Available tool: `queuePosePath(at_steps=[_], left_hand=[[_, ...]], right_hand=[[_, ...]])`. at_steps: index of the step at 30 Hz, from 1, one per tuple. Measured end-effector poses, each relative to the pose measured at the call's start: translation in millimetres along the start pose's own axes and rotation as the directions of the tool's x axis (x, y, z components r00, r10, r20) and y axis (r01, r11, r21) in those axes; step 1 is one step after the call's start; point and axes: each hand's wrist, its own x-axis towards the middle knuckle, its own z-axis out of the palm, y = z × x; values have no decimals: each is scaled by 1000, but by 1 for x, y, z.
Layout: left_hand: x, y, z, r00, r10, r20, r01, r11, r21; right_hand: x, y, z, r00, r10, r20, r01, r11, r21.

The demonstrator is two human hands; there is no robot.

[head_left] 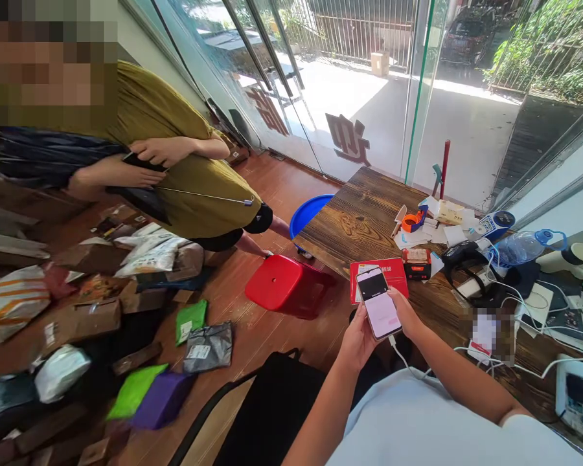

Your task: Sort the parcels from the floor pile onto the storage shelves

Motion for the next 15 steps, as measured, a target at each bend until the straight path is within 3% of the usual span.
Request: queuePosePath(at_steps=[8, 15], left_hand=[[-6, 10, -2, 1000, 23, -3, -23, 999, -22], [-6, 13, -5, 1000, 25, 2, -24, 999, -31]], right_hand=[[7, 11, 13, 1000, -16, -8, 16, 1000, 15], [16, 24, 6, 999, -29, -13, 29, 999, -18]])
